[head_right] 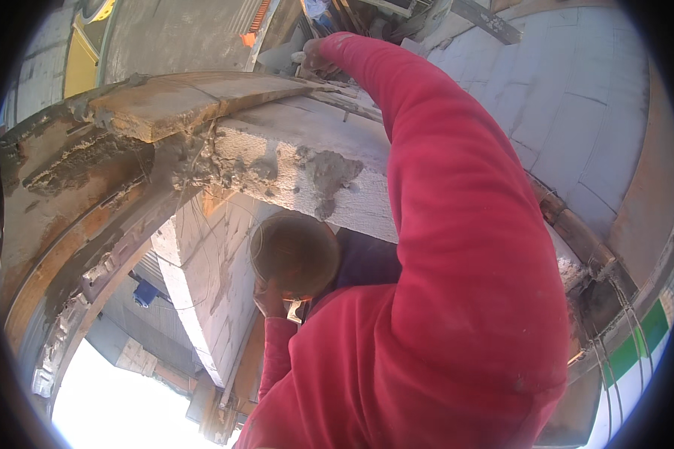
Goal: The person installs white tiles on a wall using a hammer and trowel. They place tiles, tap them into position, and apply mortar between tiles. The person also retrieves nails from a bucket and uses a trowel to spread mortar.
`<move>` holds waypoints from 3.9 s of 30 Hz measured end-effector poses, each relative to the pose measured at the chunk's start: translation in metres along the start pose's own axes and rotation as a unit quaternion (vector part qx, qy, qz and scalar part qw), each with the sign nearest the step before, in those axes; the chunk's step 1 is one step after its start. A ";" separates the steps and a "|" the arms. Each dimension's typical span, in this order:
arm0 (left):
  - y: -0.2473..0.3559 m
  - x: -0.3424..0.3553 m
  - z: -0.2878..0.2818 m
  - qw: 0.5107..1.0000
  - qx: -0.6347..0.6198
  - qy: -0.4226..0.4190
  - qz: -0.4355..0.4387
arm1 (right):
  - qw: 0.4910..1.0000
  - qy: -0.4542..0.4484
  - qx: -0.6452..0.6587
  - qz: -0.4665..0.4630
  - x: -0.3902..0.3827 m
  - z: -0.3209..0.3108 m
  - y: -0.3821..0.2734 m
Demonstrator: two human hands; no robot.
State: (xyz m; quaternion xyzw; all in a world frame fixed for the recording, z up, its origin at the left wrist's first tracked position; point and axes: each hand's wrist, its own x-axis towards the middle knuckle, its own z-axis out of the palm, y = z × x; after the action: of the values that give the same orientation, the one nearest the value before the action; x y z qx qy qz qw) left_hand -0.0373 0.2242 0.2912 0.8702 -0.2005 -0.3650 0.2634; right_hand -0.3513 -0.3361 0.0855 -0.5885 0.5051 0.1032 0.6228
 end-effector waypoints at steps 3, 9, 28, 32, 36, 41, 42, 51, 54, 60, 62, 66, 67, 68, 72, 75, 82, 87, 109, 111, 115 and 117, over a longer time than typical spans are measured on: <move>-0.009 0.000 -0.015 0.998 0.018 0.024 -0.053 | 0.994 0.084 -0.075 -0.012 -0.015 -0.015 -0.021; 0.018 -0.020 -0.023 0.979 -0.097 0.121 -0.134 | 0.987 0.127 -0.085 -0.039 -0.091 -0.065 -0.034; -0.303 -0.054 -0.047 0.813 -0.301 0.252 -0.431 | 0.747 0.471 0.187 -0.431 -0.438 0.080 -0.235; -0.307 -0.082 -0.030 0.742 -0.301 0.331 -0.499 | 0.823 0.379 0.001 -0.423 -0.443 0.246 -0.217; -0.288 -0.117 -0.030 0.622 -0.412 0.380 -0.546 | 0.932 0.077 -0.146 -0.323 -0.426 0.350 -0.200; -0.324 -0.154 0.037 0.501 -0.413 0.461 -0.605 | 0.876 -0.126 -0.370 -0.284 -0.341 0.391 -0.204; -0.320 -0.159 0.040 0.468 -0.415 0.470 -0.623 | 0.835 -0.143 -0.438 -0.302 -0.327 0.395 -0.212; -0.358 -0.203 0.125 0.405 -0.448 0.528 -0.597 | 0.689 -0.237 -0.602 -0.327 -0.276 0.481 -0.257; -0.372 -0.198 0.139 0.432 -0.444 0.507 -0.599 | 0.670 -0.272 -0.616 -0.312 -0.266 0.502 -0.251; -0.455 -0.165 0.243 0.451 -0.424 0.482 -0.620 | 0.646 -0.324 -0.635 -0.273 -0.259 0.582 -0.232; -0.470 -0.156 0.225 0.440 -0.450 0.468 -0.620 | 0.643 -0.311 -0.663 -0.227 -0.263 0.622 -0.225; -0.529 -0.129 0.272 0.436 -0.415 0.416 -0.681 | 0.644 -0.341 -0.640 -0.242 -0.227 0.672 -0.192; -0.545 -0.124 0.279 0.433 -0.418 0.410 -0.686 | 0.657 -0.344 -0.630 -0.229 -0.223 0.687 -0.186; -0.561 -0.117 0.287 0.429 -0.421 0.402 -0.691 | 0.669 -0.347 -0.621 -0.215 -0.216 0.701 -0.179; -0.610 -0.097 0.288 0.475 -0.363 0.364 -0.714 | 0.629 -0.334 -0.659 -0.240 -0.171 0.737 -0.152; -0.657 -0.071 0.285 0.458 -0.360 0.391 -0.713 | 0.594 -0.321 -0.682 -0.279 -0.136 0.764 -0.127; -0.763 -0.021 0.355 0.420 -0.380 0.389 -0.727 | 0.604 -0.332 -0.661 -0.296 -0.067 0.842 -0.065; -0.806 0.011 0.383 0.350 -0.425 0.399 -0.733 | 0.571 -0.343 -0.661 -0.345 -0.025 0.872 -0.018; -0.799 0.082 0.484 0.425 -0.504 0.480 -0.578 | 0.633 -0.368 -0.568 -0.374 0.058 0.898 0.028; -0.801 0.087 0.486 0.410 -0.527 0.492 -0.559 | 0.626 -0.380 -0.552 -0.399 0.065 0.896 0.030; -0.794 0.091 0.493 0.418 -0.567 0.470 -0.532 | 0.636 -0.386 -0.537 -0.397 0.077 0.890 0.034; -0.783 0.088 0.494 0.426 -0.578 0.439 -0.541 | 0.630 -0.381 -0.536 -0.413 0.081 0.889 0.035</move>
State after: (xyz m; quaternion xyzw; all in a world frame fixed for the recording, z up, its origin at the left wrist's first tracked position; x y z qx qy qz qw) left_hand -0.2234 0.6335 -0.5229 0.4869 0.7117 -0.0319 0.5053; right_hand 0.1132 0.3807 -0.1782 -0.8737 -0.2174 0.3029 0.3125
